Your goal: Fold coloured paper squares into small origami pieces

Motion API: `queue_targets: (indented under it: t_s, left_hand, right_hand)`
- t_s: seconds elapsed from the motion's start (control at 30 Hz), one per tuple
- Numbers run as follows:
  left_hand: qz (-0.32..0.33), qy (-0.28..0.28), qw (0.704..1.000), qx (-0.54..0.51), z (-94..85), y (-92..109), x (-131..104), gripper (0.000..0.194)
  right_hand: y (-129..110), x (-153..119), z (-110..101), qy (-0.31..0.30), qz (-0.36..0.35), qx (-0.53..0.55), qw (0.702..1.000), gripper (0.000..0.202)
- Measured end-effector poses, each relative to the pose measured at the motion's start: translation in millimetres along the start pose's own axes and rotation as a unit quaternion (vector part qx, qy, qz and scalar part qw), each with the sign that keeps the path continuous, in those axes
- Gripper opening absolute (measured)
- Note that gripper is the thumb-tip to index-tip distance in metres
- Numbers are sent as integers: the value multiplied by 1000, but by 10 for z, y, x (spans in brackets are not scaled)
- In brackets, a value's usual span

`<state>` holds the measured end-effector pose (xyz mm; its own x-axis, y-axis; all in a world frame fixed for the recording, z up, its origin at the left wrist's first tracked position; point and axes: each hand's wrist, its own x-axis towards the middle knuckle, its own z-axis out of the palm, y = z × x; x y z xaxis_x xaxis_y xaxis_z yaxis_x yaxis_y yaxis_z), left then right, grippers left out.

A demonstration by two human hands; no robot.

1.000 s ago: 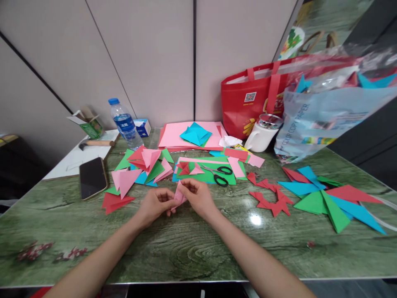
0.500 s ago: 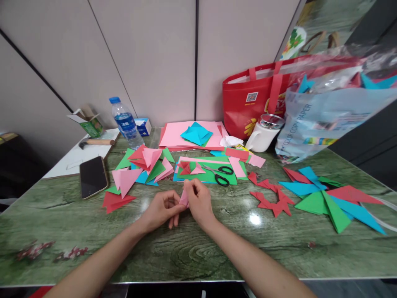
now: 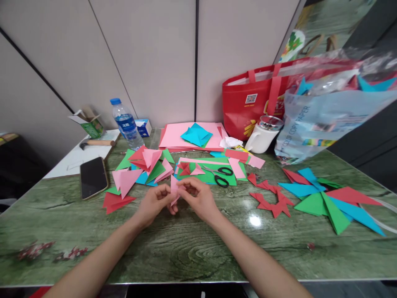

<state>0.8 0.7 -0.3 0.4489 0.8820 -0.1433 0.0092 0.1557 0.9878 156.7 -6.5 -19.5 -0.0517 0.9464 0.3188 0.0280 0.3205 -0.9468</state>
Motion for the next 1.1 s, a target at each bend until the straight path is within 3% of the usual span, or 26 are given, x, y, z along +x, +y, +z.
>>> queue_targets:
  t_s: [0.17,0.3,0.5,0.6,0.7,0.8,1.1]
  left_hand:
    - [45,44,995,72,-20,18,15,22]
    - [112,115,975,154,-22,-3,13,15]
    - [181,168,951,184,-24,-13,10,12]
    - [143,154,971,117,-19,0,25,19]
    - [57,65,993,75,-9,14,29,29]
    - [26,3,996,82,3,18,19,27]
    - [-52,-6,999,-3,30,7,3,32]
  right_hand:
    - [-27,-16,-4,18,-51,-89,995,13]
    - [-78,-28,15,14,-101,-152,983,15]
    - [-74,-37,23,-2,-101,-188,977,15]
    - [-69,-37,26,7,-39,-144,989,16]
    - [-55,-29,25,11,40,-67,997,16]
    - [-34,-14,16,1,75,-27,997,16]
    - [-41,5,26,2,82,-8,997,15]
